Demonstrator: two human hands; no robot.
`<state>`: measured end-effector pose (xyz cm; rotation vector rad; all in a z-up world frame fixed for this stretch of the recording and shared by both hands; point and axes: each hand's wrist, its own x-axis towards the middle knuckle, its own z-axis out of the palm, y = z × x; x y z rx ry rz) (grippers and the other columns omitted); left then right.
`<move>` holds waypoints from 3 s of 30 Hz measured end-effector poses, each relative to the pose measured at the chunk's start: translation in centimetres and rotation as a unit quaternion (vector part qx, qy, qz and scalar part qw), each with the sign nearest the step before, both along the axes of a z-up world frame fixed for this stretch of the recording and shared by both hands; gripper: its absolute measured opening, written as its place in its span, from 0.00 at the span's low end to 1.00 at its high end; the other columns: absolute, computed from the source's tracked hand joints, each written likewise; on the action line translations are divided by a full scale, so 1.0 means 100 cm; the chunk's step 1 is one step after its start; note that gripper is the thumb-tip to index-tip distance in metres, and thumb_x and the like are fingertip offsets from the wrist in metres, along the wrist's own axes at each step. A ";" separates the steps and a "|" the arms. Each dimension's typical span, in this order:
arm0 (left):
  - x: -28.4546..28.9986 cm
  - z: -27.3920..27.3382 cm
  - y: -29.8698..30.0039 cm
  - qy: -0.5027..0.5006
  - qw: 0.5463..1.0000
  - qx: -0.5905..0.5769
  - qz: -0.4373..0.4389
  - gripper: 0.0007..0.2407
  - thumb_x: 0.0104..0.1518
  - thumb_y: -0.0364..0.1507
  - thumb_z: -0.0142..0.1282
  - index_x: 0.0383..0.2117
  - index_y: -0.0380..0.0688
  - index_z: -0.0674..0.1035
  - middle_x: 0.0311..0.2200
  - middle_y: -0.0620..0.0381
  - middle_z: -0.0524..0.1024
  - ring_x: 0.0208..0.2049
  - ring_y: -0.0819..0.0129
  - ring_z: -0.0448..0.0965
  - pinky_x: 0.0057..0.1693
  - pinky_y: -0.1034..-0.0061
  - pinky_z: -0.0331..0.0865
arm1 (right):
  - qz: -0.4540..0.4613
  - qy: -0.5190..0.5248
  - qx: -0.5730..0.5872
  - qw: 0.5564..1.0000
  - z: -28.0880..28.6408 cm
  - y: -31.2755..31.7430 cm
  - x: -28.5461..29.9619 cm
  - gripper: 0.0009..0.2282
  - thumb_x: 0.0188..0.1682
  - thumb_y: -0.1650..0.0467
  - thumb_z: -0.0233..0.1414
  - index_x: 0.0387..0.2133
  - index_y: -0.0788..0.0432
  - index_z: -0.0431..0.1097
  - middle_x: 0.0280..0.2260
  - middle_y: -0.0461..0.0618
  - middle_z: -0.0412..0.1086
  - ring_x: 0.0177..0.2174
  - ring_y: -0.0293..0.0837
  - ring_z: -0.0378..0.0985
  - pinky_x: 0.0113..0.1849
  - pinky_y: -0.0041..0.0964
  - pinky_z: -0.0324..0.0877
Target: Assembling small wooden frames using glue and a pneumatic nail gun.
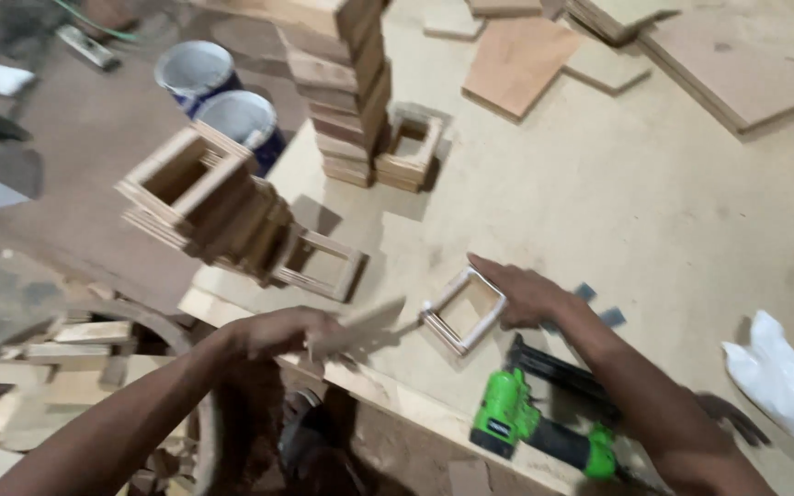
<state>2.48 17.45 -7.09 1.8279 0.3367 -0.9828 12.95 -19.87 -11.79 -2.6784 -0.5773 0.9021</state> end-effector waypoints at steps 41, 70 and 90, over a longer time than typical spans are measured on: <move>0.072 -0.042 -0.106 -0.327 0.787 0.247 -0.462 0.39 0.39 0.42 0.72 0.54 0.38 0.60 0.56 0.40 0.60 0.63 0.39 0.57 0.67 0.52 0.55 | 0.116 -0.089 -0.022 0.989 -0.023 0.048 -0.023 0.55 0.29 0.50 0.66 0.69 0.47 0.38 0.65 0.48 0.45 0.65 0.51 0.47 0.61 0.68 0.41; 0.080 -0.062 -0.167 -0.285 0.772 0.317 -0.470 0.47 0.45 0.59 0.55 0.64 0.36 0.54 0.61 0.41 0.59 0.68 0.48 0.54 0.69 0.52 0.45 | 0.033 -0.089 0.067 0.993 0.028 -0.084 -0.039 0.40 0.45 0.56 0.59 0.66 0.59 0.46 0.58 0.64 0.60 0.56 0.60 0.67 0.55 0.64 0.59; 0.088 -0.075 -0.163 -0.271 0.789 0.299 -0.464 0.48 0.40 0.58 0.59 0.65 0.40 0.55 0.60 0.45 0.61 0.62 0.48 0.66 0.67 0.53 0.57 | 0.053 -0.055 -0.032 0.997 -0.022 -0.158 -0.095 0.35 0.49 0.48 0.48 0.67 0.46 0.48 0.50 0.49 0.67 0.51 0.46 0.74 0.57 0.54 0.59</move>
